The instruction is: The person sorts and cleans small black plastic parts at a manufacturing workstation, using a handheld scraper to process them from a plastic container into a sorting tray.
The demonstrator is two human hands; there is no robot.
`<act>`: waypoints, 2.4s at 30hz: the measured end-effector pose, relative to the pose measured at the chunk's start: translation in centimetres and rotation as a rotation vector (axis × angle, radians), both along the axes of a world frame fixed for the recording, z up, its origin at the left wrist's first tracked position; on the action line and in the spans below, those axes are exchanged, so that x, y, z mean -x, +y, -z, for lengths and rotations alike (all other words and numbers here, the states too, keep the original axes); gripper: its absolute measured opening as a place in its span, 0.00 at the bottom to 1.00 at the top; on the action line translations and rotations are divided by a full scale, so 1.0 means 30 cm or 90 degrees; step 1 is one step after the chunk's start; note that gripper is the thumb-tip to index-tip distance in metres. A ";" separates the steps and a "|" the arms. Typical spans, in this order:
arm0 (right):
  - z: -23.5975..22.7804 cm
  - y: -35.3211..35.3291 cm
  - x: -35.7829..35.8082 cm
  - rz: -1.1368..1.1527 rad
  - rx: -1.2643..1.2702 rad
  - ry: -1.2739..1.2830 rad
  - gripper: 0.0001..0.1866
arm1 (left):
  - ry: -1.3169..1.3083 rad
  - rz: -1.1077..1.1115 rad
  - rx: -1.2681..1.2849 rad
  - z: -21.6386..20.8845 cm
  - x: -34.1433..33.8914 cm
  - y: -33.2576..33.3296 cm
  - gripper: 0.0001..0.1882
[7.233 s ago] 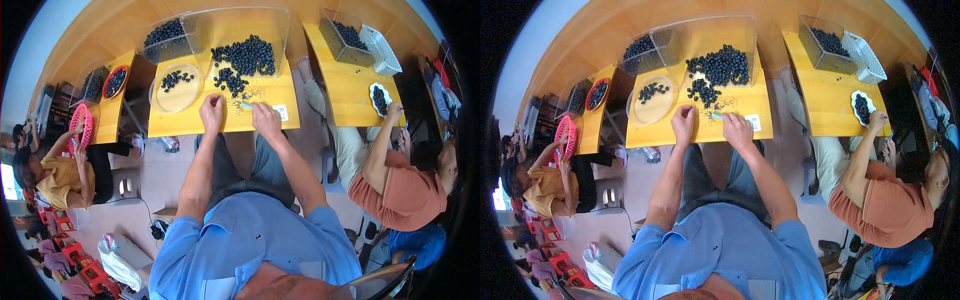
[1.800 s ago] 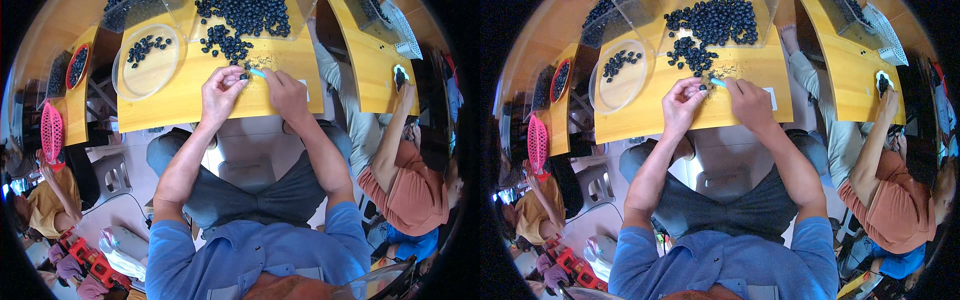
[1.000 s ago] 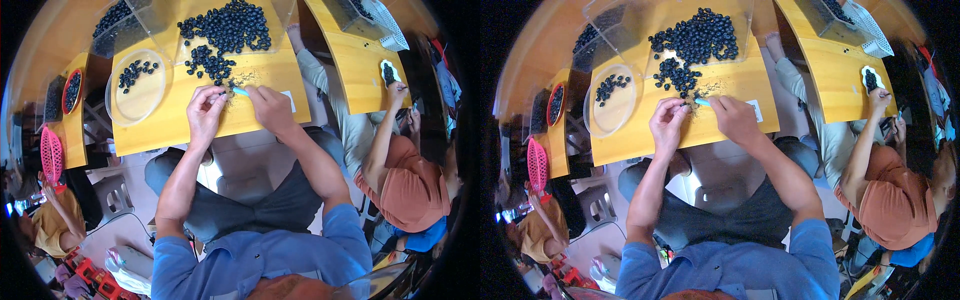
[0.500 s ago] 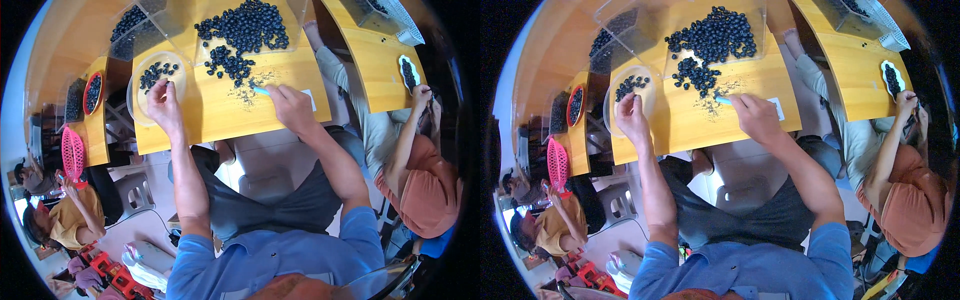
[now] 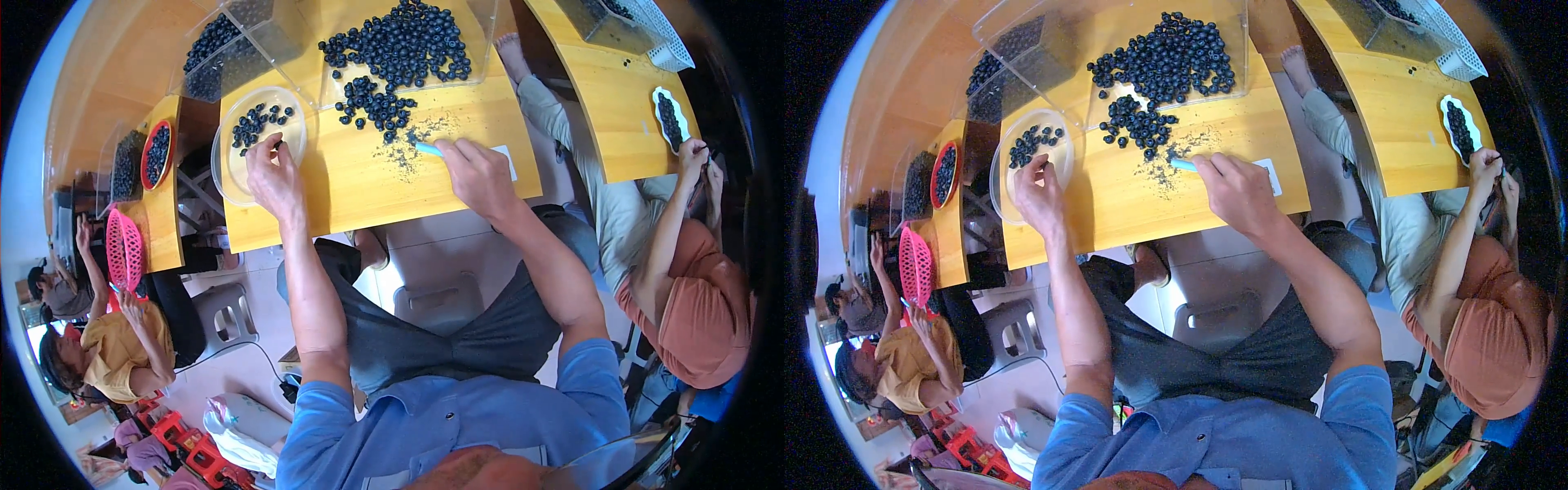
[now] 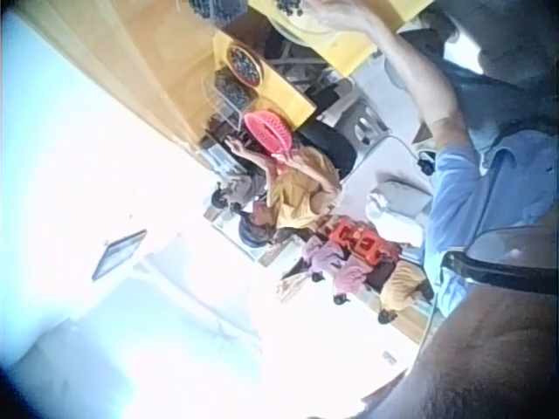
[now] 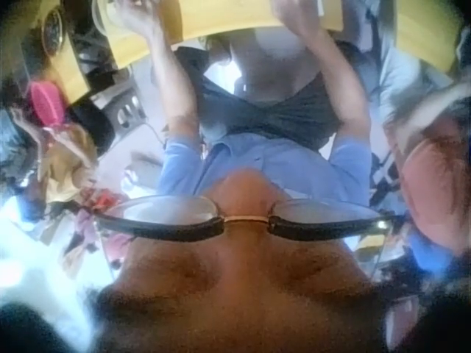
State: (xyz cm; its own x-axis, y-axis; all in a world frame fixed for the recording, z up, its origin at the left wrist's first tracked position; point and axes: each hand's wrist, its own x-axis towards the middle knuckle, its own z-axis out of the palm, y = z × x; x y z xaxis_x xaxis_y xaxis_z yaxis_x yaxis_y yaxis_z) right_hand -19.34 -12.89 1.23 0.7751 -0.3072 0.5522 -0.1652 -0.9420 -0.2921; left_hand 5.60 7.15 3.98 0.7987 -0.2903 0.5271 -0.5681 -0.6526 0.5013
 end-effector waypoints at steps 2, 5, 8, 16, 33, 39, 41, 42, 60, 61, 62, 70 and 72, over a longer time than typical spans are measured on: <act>0.003 -0.002 0.001 -0.003 -0.003 -0.006 0.15 | 0.004 -0.007 -0.012 0.002 0.001 -0.001 0.08; 0.001 0.000 -0.001 -0.005 -0.005 -0.003 0.15 | 0.012 -0.021 -0.032 0.004 -0.006 0.007 0.09; -0.001 0.004 -0.006 -0.008 -0.007 0.003 0.15 | 0.017 -0.031 -0.044 0.012 -0.014 0.013 0.09; 0.007 0.003 0.004 0.012 0.011 0.000 0.15 | -0.144 -0.001 -0.084 0.026 -0.012 0.007 0.18; -0.016 0.011 0.003 0.013 0.003 0.024 0.15 | 0.094 0.308 -0.076 0.078 0.214 -0.254 0.14; -0.007 0.005 -0.002 0.000 0.006 0.012 0.15 | 0.068 0.316 -0.042 0.054 0.229 -0.234 0.11; -0.006 0.007 -0.004 -0.002 0.008 0.009 0.15 | 0.163 0.325 0.095 0.043 0.242 -0.212 0.08; -0.004 0.006 -0.006 0.000 0.011 0.008 0.14 | 0.240 0.319 0.107 0.032 0.250 -0.197 0.08; 0.003 0.008 -0.011 0.008 0.017 0.013 0.13 | 0.360 0.354 0.193 0.094 0.320 -0.150 0.10; 0.002 0.008 -0.010 0.008 0.018 0.012 0.13 | 0.364 0.355 0.200 0.096 0.320 -0.150 0.10; 0.001 0.008 -0.009 0.007 0.018 0.012 0.13 | 0.364 0.355 0.200 0.096 0.320 -0.151 0.10; 0.001 0.014 0.002 -0.037 0.051 0.015 0.16 | 0.436 0.370 0.266 0.126 0.319 -0.165 0.12; 0.000 0.018 0.003 -0.043 0.065 0.014 0.17 | 0.425 0.375 0.250 0.135 0.313 -0.160 0.12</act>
State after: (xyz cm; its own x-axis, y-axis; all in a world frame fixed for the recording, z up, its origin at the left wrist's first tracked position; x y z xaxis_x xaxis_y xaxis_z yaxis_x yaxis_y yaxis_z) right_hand -19.44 -12.33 1.24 0.8040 -0.1971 0.5610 -0.1053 -0.9758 -0.1918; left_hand -3.79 2.35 -0.07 0.7519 -0.6387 0.1633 -0.2701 -0.0725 0.9601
